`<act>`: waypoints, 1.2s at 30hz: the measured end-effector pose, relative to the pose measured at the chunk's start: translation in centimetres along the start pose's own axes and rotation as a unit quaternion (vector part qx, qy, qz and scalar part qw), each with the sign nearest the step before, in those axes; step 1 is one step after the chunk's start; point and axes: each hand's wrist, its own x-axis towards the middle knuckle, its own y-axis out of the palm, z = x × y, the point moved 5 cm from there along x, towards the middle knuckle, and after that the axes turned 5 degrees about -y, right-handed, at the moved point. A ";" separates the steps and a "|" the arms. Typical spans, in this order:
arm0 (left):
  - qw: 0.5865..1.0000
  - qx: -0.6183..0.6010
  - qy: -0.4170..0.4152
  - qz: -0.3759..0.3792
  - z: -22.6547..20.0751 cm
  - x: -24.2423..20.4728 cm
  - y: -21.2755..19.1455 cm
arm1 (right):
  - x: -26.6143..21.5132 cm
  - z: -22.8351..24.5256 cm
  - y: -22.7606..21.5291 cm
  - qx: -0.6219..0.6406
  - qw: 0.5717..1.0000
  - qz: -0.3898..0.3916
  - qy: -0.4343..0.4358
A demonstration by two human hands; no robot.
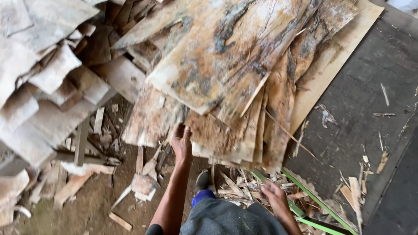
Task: Trim and cut pieces of bark into smaller sections using a manual guillotine-style cutter.
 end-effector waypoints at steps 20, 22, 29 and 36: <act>0.984 -0.068 -0.137 -0.087 -9.0 25.0 -2.7 | 13.1 29.9 14.0 0.237 0.960 0.127 -0.078; 0.989 -0.052 -0.118 -0.072 -10.2 24.4 -2.3 | 13.6 30.8 13.9 0.227 0.963 0.117 -0.091; 0.997 -0.010 -0.063 -0.045 -17.0 16.0 3.1 | 13.8 34.5 12.8 0.157 0.975 0.010 -0.154; 0.973 0.025 -0.230 -0.007 -9.4 7.7 4.2 | 14.5 32.3 9.1 0.037 0.947 -0.191 -0.255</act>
